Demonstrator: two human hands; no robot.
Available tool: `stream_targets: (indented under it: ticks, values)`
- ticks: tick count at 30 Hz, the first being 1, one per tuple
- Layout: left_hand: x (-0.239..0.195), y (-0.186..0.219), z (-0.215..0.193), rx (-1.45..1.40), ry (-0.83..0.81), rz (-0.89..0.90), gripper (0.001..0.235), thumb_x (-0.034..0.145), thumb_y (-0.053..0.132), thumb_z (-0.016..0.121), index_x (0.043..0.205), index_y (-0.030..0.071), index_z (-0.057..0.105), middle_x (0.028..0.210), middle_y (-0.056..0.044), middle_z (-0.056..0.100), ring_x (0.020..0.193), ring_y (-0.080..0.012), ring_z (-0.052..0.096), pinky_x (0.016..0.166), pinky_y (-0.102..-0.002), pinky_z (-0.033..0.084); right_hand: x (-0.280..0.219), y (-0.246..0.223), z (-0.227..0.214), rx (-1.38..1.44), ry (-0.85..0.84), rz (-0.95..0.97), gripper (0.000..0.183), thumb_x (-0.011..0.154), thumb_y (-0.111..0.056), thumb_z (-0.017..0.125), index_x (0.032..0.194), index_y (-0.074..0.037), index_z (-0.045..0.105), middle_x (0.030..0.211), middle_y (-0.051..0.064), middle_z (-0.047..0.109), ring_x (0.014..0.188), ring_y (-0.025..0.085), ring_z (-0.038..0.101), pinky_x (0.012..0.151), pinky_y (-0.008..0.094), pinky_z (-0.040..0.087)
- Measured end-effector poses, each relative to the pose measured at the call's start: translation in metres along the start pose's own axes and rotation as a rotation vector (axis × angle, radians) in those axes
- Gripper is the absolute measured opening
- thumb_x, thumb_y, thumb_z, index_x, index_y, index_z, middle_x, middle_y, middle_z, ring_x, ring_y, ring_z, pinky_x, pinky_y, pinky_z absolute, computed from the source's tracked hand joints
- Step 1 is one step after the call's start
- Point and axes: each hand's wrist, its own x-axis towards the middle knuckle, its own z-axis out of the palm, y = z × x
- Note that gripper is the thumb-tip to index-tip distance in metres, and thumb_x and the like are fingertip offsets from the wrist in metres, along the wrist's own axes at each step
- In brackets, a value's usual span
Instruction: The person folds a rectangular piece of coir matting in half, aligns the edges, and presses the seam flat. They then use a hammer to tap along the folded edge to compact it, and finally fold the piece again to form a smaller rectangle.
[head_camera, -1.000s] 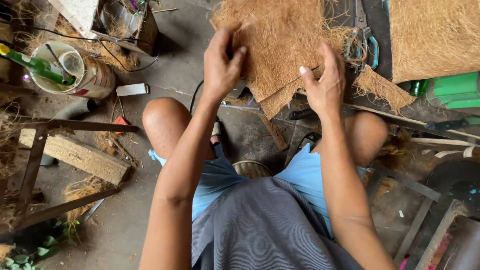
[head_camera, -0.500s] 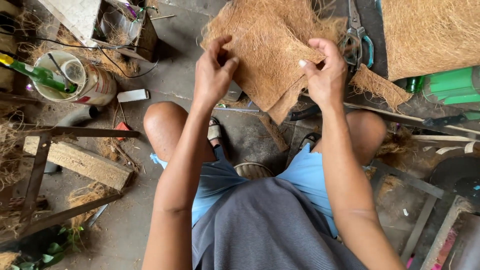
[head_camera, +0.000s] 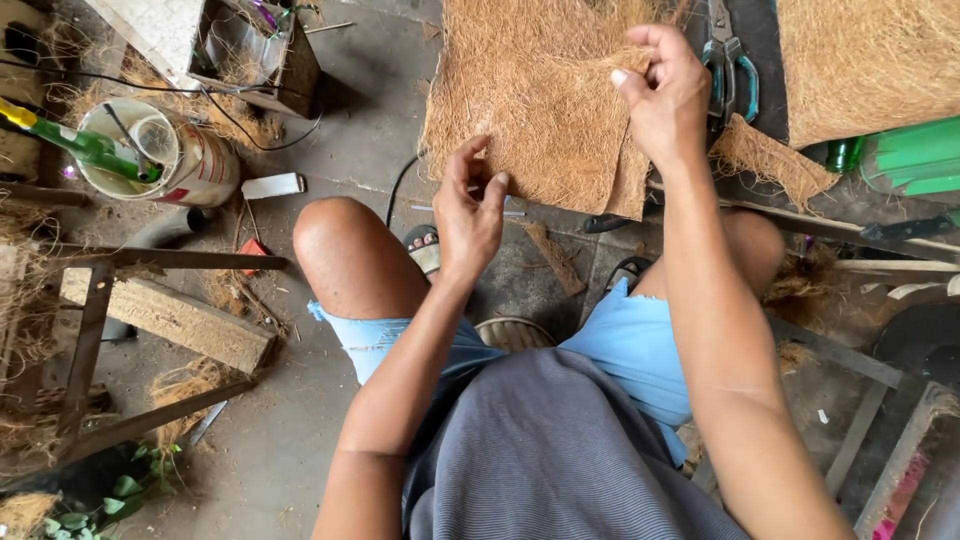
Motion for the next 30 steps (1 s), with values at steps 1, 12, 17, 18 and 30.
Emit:
stream_targets:
  ticks: [1, 12, 17, 18, 30]
  values:
    - [0.0, 0.004, 0.0, -0.002, -0.002, 0.001, 0.042, 0.094, 0.017, 0.061, 0.134, 0.01, 0.053, 0.087, -0.001, 0.06, 0.082, -0.015, 0.059, 0.075, -0.032, 0.053, 0.001, 0.003, 0.0, -0.002, 0.002, 0.0, 0.037, 0.091, 0.012, 0.068, 0.124, 0.0, 0.056, 0.121, 0.015, 0.062, 0.08, 0.017, 0.062, 0.066, 0.022, 0.058]
    - [0.028, -0.002, -0.001, -0.288, -0.24, -0.306, 0.026, 0.091, 0.006, 0.064, 0.114, 0.011, 0.052, 0.079, 0.003, 0.056, 0.07, -0.0108, 0.058, 0.055, -0.026, 0.055, 0.002, 0.018, 0.003, 0.293, -0.003, 0.076, 0.053, 0.087, 0.022, 0.064, 0.134, 0.001, 0.052, 0.133, 0.014, 0.055, 0.078, 0.011, 0.051, 0.065, 0.017, 0.051]
    - [0.028, 0.001, -0.001, -0.296, -0.263, -0.273, 0.028, 0.092, 0.0, 0.062, 0.115, 0.01, 0.051, 0.076, 0.003, 0.049, 0.063, -0.0099, 0.053, 0.055, -0.024, 0.051, 0.004, 0.022, 0.002, 0.516, 0.018, -0.045, 0.055, 0.084, 0.027, 0.061, 0.132, 0.002, 0.051, 0.129, 0.016, 0.054, 0.113, 0.023, 0.056, 0.089, 0.028, 0.056]
    - [0.028, -0.002, 0.002, -0.324, -0.259, -0.232, 0.025, 0.09, -0.001, 0.06, 0.111, 0.01, 0.051, 0.08, 0.001, 0.052, 0.066, -0.0098, 0.053, 0.054, -0.025, 0.05, 0.005, 0.021, 0.001, 0.577, 0.024, -0.065, 0.057, 0.082, 0.027, 0.061, 0.131, 0.001, 0.05, 0.129, 0.014, 0.054, 0.116, 0.023, 0.056, 0.095, 0.03, 0.056]
    - [-0.049, 0.001, 0.025, -0.479, 0.229, -0.126, 0.056, 0.081, 0.016, 0.073, 0.127, 0.008, 0.042, 0.119, -0.012, 0.051, 0.108, -0.0224, 0.057, 0.095, -0.032, 0.049, 0.009, 0.033, 0.022, 0.665, 0.262, 0.257, 0.046, 0.079, 0.023, 0.069, 0.115, -0.003, 0.061, 0.096, 0.004, 0.058, 0.08, 0.01, 0.054, 0.07, 0.022, 0.056]
